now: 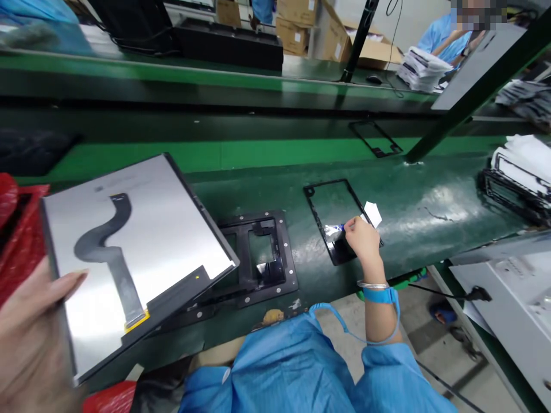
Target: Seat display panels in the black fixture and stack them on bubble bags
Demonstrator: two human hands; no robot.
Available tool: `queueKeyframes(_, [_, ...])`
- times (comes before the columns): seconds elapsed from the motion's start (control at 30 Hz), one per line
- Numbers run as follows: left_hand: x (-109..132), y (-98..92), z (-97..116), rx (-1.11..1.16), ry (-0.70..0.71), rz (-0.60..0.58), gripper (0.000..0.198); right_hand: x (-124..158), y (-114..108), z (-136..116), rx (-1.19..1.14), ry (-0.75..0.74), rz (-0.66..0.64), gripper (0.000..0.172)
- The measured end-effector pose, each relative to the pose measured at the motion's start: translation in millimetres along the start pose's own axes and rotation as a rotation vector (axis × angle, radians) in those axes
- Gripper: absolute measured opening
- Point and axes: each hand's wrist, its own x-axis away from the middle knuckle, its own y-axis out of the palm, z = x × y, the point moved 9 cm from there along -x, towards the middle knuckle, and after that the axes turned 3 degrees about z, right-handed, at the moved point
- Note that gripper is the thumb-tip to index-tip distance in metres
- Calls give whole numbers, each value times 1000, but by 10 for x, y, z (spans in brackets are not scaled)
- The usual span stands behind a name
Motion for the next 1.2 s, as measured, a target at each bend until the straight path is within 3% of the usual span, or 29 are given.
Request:
queueKeyframes(0.07, [13, 40, -135, 97, -81, -11, 50, 65, -49, -24, 90, 61, 43, 21])
queueKeyframes(0.13, [29, 93, -251, 170, -122, -45, 45, 231, -173, -348, 65, -56, 141, 29])
queueKeyframes(0.2, [51, 165, -333, 227, -130, -98, 43, 541, -286, -978, -95, -420, 202, 38])
queueKeyframes(0.27, [90, 246, -388, 259, -133, -151, 44, 1017, -234, -1672, -249, -886, 56, 40])
queueKeyframes(0.33, [150, 297, -415, 273, -141, -175, 44, 1468, -113, -2154, -274, -1222, -86, 35])
queueKeyframes(0.4, [234, 325, -405, 285, -157, -208, 43, 1722, -38, -2420, -279, -1396, -75, 31])
queueKeyframes(0.47, [320, 332, -333, 318, -142, -284, 44, 1779, -33, -2519, -342, -1434, 3, 29])
queueKeyframes(0.53, [372, 298, -201, 353, -57, -399, 51, 1642, -89, -2470, -483, -1314, 70, 28])
queueKeyframes(0.57, [367, 236, -130, 353, 19, -436, 54, 1498, -151, -2376, -577, -1179, 137, 26])
queueKeyframes(0.67, [193, -156, -16, 227, 314, -347, 59, 999, -277, -1765, -913, -552, 396, 18])
queueKeyframes(0.7, [100, -318, -42, 153, 386, -273, 59, 884, -209, -1573, -1001, -362, 401, 18])
queueKeyframes(0.77, [-98, -569, -213, -2, 421, -177, 60, 723, 75, -1384, -1117, -108, 224, 23])
queueKeyframes(0.87, [-309, -653, -645, -196, 279, -286, 75, 677, 517, -1324, -1127, 87, -93, 34])
queueKeyframes(0.97, [-306, -572, -915, -326, 213, -471, 91, 730, 784, -1235, -1058, 264, -247, 44])
queueKeyframes(1.07, [-241, -503, -956, -450, 256, -549, 91, 758, 866, -1163, -959, 381, -306, 49])
queueKeyframes(1.2, [-192, -458, -910, -594, 338, -535, 92, 734, 835, -1139, -907, 408, -293, 52])
